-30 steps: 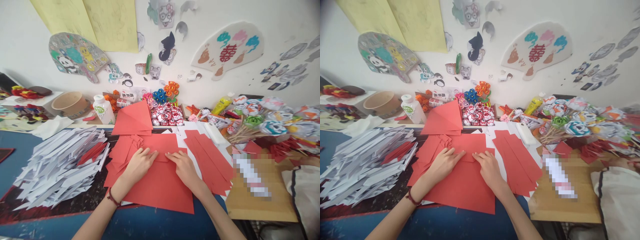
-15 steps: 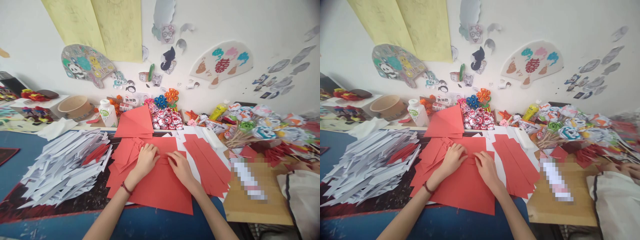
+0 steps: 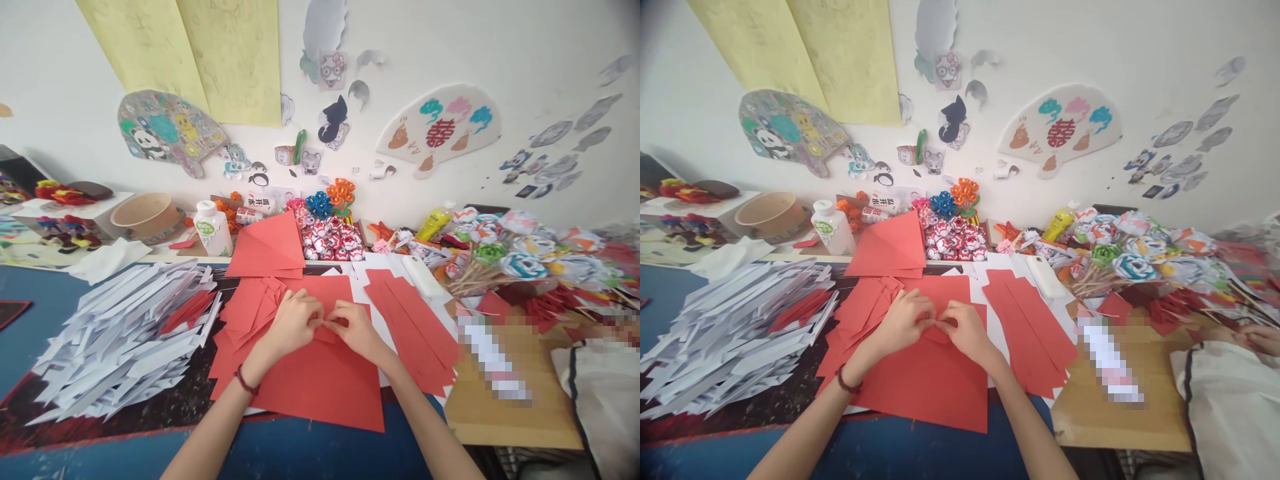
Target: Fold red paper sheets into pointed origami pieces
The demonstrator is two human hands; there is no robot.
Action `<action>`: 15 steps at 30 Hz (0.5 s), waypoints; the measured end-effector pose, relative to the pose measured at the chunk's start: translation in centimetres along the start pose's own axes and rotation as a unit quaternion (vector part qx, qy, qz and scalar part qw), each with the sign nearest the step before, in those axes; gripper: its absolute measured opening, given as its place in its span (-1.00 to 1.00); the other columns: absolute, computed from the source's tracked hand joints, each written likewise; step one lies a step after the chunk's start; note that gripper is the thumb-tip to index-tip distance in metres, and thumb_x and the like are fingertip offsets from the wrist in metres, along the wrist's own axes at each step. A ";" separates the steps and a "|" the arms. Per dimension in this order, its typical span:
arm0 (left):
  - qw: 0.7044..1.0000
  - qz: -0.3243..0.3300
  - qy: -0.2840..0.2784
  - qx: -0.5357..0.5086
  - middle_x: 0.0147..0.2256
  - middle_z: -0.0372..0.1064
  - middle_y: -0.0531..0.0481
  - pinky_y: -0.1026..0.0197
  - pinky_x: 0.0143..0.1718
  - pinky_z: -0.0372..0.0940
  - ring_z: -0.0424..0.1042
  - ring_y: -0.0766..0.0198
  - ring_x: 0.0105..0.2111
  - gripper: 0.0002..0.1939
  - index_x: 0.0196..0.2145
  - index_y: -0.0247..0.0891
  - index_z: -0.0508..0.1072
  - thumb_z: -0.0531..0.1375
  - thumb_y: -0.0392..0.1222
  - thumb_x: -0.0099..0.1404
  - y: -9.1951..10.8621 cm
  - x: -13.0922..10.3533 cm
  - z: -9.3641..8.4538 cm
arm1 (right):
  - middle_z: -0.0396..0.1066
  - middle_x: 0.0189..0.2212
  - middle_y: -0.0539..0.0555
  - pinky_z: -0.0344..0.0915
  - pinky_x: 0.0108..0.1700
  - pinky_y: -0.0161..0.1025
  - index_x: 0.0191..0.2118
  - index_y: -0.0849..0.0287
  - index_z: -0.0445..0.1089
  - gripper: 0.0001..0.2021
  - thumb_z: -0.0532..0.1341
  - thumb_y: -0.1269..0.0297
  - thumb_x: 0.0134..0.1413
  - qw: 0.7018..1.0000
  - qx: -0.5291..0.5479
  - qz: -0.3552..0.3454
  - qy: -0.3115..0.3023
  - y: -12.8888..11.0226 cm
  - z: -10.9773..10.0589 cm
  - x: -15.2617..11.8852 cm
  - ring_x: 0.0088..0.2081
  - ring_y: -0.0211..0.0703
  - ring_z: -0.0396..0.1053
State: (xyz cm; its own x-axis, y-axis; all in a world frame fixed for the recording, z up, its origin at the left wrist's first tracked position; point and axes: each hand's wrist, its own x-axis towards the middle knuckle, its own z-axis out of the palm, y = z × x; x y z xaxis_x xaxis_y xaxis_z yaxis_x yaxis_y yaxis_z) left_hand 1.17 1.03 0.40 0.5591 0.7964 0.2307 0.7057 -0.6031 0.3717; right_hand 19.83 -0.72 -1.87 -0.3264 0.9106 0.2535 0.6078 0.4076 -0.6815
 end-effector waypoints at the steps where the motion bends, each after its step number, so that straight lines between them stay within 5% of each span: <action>1: 1.000 -0.003 0.007 -0.007 -0.42 0.44 0.06 0.12 -0.23 0.03 0.27 0.20 -0.32 -0.87 -0.44 -0.20 0.41 0.14 -0.32 0.27 0.2 0.0 -0.3 | 0.24 -0.52 -0.04 0.10 -0.44 -0.31 -0.44 0.17 0.49 -0.82 0.25 0.29 0.17 1.000 0.029 0.002 0.005 -0.2 -0.2 -0.3 -0.50 -0.28 0.20; 4: 0.996 -0.041 0.070 -0.040 -0.29 0.46 0.03 0.12 -0.20 0.09 0.30 0.19 -0.25 -0.85 -0.32 -0.17 0.43 0.08 -0.23 0.36 0.6 -0.5 -0.9 | 0.30 -0.50 -0.01 0.15 -0.41 -0.28 -0.42 0.15 0.52 -0.80 0.23 0.22 0.18 0.994 0.100 0.019 0.034 -0.5 -0.7 -1.1 -0.47 -0.24 0.24; 8: 0.975 -0.128 0.170 -0.059 -0.25 0.43 -0.06 0.09 -0.14 0.19 0.34 0.14 -0.20 -0.79 -0.22 -0.22 0.39 0.04 -0.06 0.40 1.5 -2.2 -0.2 | 0.37 -0.43 0.04 0.21 -0.36 -0.25 -0.38 0.14 0.52 -0.78 0.24 0.13 0.15 0.967 0.143 0.098 0.188 -0.9 -0.4 -2.0 -0.40 -0.18 0.30; 11: 0.979 -0.137 0.125 -0.079 -0.29 0.43 -0.05 0.13 -0.22 0.23 0.37 0.14 -0.24 -0.75 -0.23 -0.20 0.41 0.07 0.02 0.38 2.6 -3.4 1.2 | 0.42 -0.44 0.05 0.26 -0.36 -0.23 -0.35 0.16 0.50 -0.76 0.25 0.08 0.12 0.927 0.216 0.167 0.259 -1.4 0.3 -2.3 -0.41 -0.16 0.33; 15: 0.970 -0.138 0.121 -0.156 -0.34 0.40 0.00 0.22 -0.31 0.21 0.36 0.21 -0.30 -0.77 -0.30 -0.22 0.39 0.11 -0.01 0.35 3.4 -3.6 2.6 | 0.44 -0.52 0.06 0.31 -0.46 -0.22 -0.38 0.19 0.45 -0.72 0.28 0.04 0.08 0.878 0.370 0.218 0.213 -2.7 1.2 -2.5 -0.50 -0.14 0.38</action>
State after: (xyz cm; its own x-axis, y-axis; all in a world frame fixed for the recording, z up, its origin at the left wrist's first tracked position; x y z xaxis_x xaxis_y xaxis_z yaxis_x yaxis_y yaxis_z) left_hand 2.72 -3.99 -1.52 0.2216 0.9358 0.2740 0.6268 -0.3520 0.6952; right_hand 18.11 -4.16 -1.49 0.2155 0.9764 -0.0153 -0.0807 0.0022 -0.9967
